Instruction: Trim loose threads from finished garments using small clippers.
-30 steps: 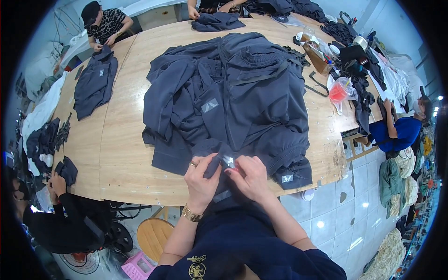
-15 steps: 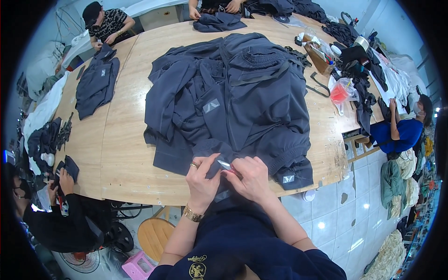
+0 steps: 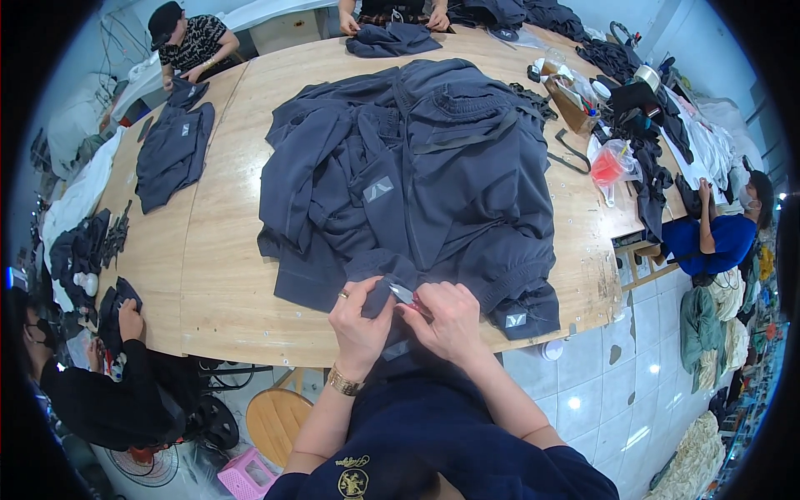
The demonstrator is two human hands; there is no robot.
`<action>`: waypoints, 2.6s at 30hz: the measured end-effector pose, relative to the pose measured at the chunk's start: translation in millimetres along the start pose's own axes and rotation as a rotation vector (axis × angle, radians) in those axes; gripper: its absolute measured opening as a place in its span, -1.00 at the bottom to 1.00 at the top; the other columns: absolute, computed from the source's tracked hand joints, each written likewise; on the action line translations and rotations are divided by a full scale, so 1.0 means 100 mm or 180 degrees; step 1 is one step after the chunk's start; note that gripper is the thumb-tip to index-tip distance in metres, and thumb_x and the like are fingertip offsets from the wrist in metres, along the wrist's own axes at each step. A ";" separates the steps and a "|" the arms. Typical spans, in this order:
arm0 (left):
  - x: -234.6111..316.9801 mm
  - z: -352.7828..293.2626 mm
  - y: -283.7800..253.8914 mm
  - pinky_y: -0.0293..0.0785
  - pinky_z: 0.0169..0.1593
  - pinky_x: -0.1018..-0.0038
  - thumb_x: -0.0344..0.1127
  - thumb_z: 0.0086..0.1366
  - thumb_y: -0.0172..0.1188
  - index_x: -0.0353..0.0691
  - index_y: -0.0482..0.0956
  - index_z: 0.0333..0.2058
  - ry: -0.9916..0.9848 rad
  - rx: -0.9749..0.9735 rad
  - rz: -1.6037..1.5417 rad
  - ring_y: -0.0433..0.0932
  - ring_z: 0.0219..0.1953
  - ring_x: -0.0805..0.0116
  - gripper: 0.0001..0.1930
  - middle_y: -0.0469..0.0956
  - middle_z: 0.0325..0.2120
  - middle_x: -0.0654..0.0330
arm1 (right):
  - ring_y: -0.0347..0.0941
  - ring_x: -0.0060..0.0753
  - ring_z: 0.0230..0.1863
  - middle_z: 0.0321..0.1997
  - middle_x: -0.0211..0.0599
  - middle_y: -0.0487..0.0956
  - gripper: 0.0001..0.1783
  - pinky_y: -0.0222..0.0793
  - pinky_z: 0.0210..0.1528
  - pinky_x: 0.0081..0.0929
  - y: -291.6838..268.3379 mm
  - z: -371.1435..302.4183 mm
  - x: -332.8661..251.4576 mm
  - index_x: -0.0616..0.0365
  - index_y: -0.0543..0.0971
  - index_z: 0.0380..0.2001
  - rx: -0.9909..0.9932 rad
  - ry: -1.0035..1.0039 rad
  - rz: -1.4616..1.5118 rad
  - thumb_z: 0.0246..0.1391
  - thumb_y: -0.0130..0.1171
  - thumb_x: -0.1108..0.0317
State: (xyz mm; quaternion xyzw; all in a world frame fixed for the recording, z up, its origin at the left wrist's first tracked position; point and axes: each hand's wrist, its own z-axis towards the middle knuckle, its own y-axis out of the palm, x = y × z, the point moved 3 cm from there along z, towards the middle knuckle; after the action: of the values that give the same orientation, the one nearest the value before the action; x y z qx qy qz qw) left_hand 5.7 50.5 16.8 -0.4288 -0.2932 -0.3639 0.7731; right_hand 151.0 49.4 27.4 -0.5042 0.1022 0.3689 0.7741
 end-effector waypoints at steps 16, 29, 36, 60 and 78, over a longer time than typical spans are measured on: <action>0.00 0.00 0.00 0.44 -0.33 0.37 -0.49 -0.05 0.34 -0.26 0.56 -0.29 0.0069 0.0022 -0.0012 0.54 -0.41 0.12 -0.72 0.53 -0.44 0.09 | 0.29 -0.30 -0.60 -0.69 -0.37 0.34 -0.66 0.11 -0.49 -0.40 0.00 0.01 -0.03 0.08 0.38 -0.64 0.0022 0.0031 0.0035 -0.11 0.28 0.14; 0.01 -0.01 0.00 0.44 -0.35 0.37 -0.52 -0.06 0.32 -0.26 0.56 -0.29 0.0077 0.0047 -0.0019 0.53 -0.42 0.12 -0.71 0.52 -0.46 0.09 | 0.30 -0.38 -0.60 -0.68 -0.42 0.35 -0.66 0.09 -0.50 -0.44 0.02 0.00 -0.01 0.06 0.37 -0.63 0.0028 0.0030 0.0049 -0.04 0.23 0.12; 0.04 0.02 0.01 0.44 -0.36 0.38 -0.51 -0.04 0.33 -0.26 0.56 -0.31 0.0102 0.0103 0.0006 0.53 -0.43 0.13 -0.75 0.52 -0.47 0.10 | 0.31 -0.52 -0.63 -0.66 -0.40 0.39 -0.79 0.19 -0.51 -0.54 0.01 -0.01 0.01 0.15 0.44 -0.49 0.0125 0.0684 0.1243 -0.02 0.25 0.29; 0.05 0.02 0.01 0.38 -0.37 0.38 -0.50 -0.03 0.34 -0.27 0.56 -0.35 0.0010 0.0076 -0.0168 0.51 -0.44 0.17 -0.78 0.52 -0.49 0.12 | 0.40 -0.38 -0.63 -0.58 -0.34 0.45 -0.68 0.27 -0.56 -0.51 0.09 -0.13 0.03 0.20 0.49 -0.32 0.0357 0.0073 0.1255 -0.25 0.29 0.43; 0.02 0.00 -0.03 0.45 -0.36 0.41 -0.46 -0.07 0.37 -0.25 0.57 -0.33 0.0045 0.0125 -0.0119 0.57 -0.43 0.14 -0.74 0.57 -0.47 0.10 | 0.36 -0.29 -0.70 -0.68 -0.37 0.38 -0.61 0.21 -0.65 -0.46 -0.01 0.05 -0.01 0.10 0.39 -0.65 -0.0058 0.0003 0.0200 -0.06 0.27 0.08</action>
State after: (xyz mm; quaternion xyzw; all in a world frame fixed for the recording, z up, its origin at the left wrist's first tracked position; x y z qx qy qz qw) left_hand 4.0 48.5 19.6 -0.4055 -0.3028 -0.3754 0.7765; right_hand 150.1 52.5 31.4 -0.5079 0.1151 0.3937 0.7575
